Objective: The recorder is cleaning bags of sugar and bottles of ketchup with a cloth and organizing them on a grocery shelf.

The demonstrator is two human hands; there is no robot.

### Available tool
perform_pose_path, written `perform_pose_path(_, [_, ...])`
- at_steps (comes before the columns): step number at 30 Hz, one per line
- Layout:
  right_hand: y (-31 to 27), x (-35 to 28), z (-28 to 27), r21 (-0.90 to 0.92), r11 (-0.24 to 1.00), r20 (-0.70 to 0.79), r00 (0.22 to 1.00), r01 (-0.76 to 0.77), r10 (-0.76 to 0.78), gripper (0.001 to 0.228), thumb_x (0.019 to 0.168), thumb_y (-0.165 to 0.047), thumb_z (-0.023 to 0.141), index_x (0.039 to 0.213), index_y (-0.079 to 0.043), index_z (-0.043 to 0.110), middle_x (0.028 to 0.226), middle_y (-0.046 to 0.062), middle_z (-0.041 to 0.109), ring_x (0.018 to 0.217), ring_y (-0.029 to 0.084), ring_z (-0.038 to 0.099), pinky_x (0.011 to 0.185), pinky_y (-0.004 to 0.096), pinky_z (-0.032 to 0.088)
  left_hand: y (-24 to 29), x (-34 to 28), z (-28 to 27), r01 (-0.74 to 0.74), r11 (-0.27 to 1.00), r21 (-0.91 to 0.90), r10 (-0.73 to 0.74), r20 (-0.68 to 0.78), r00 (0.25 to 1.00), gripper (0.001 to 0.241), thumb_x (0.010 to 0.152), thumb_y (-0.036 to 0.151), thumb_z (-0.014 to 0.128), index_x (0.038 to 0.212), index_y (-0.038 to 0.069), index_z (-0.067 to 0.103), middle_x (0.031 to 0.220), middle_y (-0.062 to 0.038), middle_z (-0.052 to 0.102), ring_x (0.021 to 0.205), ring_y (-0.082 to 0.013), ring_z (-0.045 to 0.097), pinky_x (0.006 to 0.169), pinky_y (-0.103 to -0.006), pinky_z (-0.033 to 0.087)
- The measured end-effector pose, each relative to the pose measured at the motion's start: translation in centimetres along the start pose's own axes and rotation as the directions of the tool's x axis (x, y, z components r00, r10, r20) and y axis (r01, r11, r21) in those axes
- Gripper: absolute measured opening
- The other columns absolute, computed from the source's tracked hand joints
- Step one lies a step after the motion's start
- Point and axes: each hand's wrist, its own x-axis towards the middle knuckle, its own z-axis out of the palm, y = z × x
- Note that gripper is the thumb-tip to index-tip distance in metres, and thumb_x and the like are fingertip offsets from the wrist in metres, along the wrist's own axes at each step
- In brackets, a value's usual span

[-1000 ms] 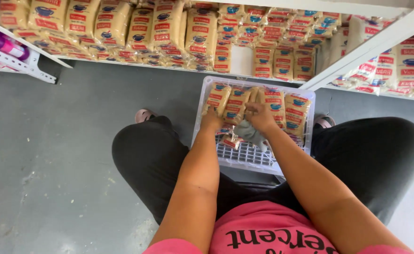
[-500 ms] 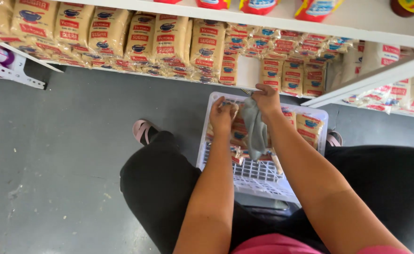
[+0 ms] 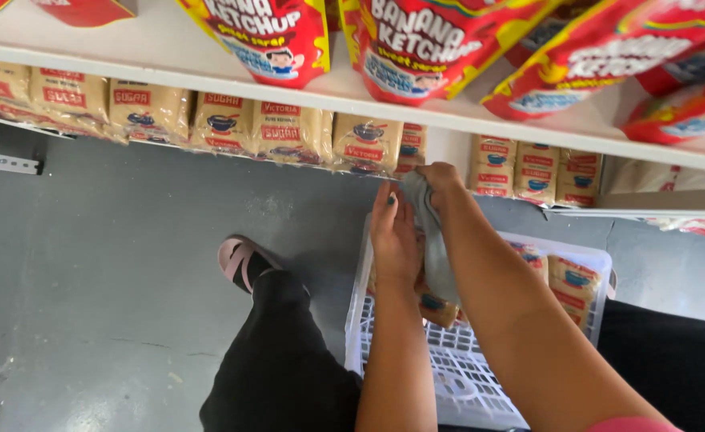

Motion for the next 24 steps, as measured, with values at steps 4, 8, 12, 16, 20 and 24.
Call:
perform_pose_path(4, [-3.0,-4.4,2.1,0.186,0.981,-0.164,0.983,-0.052,0.083,0.054,0.08,-0.026,0.083,0.12,0.009,0.07,0.106,0.022,0.073,0.087,0.033,0.071,0.062,0.046,0.055,0.1,0.4,0.5,0.004,1.0,0.018,-0.003,-0.032,0.999,0.073,0.094,0.023,0.066,0.157,0.001,0.036,0.155,-0.007,0.046,0.143,-0.0194,0.041,0.118,-0.0379,0.029])
perform_pose_path(8, [-4.9,-5.5,1.8,-0.199,0.963,-0.341,0.934,-0.184,0.108,0.072,0.083,-0.048,0.087,0.12,0.009,0.066,0.107,0.02,0.068,0.09,0.029,0.066,0.07,0.045,0.054,-0.4,0.5,0.8,0.007,0.999,0.038,-0.004,-0.075,0.997,0.075,0.094,0.023,0.064,0.159,0.002,0.032,0.162,-0.008,0.038,0.145,-0.0189,0.036,0.118,-0.0379,0.025])
perform_pose_path(12, [-4.3,-5.7,1.1,-0.022,0.99,-0.174,0.975,-0.141,0.135,0.057,0.08,-0.035,0.083,0.113,0.01,0.071,0.102,0.019,0.076,0.084,0.031,0.074,0.069,0.045,0.059,-1.6,1.2,-0.3,-0.038,0.998,0.059,0.041,-0.053,0.998,0.073,0.095,0.019,0.063,0.158,0.0,0.031,0.165,-0.011,0.034,0.147,-0.0215,0.035,0.118,-0.0383,0.027])
perform_pose_path(16, [-1.6,-4.0,0.6,0.353,0.933,0.056,0.997,-0.071,0.055,0.049,0.075,-0.025,0.083,0.109,0.008,0.072,0.099,0.02,0.076,0.081,0.033,0.075,0.069,0.046,0.063,-2.0,1.2,-0.8,-0.092,0.993,0.069,0.094,-0.018,0.995,0.073,0.096,0.014,0.063,0.159,-0.003,0.031,0.165,-0.015,0.034,0.146,-0.0245,0.035,0.117,-0.0382,0.03])
perform_pose_path(20, [-3.8,-6.5,1.7,0.295,0.954,-0.008,0.998,-0.058,0.064,0.041,0.077,-0.022,0.083,0.106,0.005,0.073,0.093,0.017,0.075,0.077,0.03,0.073,0.065,0.045,0.06,-2.0,1.1,-0.6,-0.052,0.993,0.11,0.06,-0.066,0.996,0.073,0.095,0.013,0.062,0.159,-0.002,0.031,0.165,-0.014,0.034,0.149,-0.0222,0.035,0.119,-0.0364,0.029])
perform_pose_path(24, [-3.5,-4.9,1.9,-0.278,0.96,-0.238,0.966,0.036,-0.105,0.047,0.078,-0.032,0.09,0.103,0.005,0.075,0.09,0.013,0.074,0.079,0.023,0.066,0.064,0.045,0.053,-2.2,1.6,-0.6,-0.035,0.99,0.138,0.052,-0.125,0.991,0.073,0.094,0.013,0.063,0.158,-0.002,0.03,0.163,-0.016,0.035,0.15,-0.0253,0.035,0.12,-0.0367,0.03])
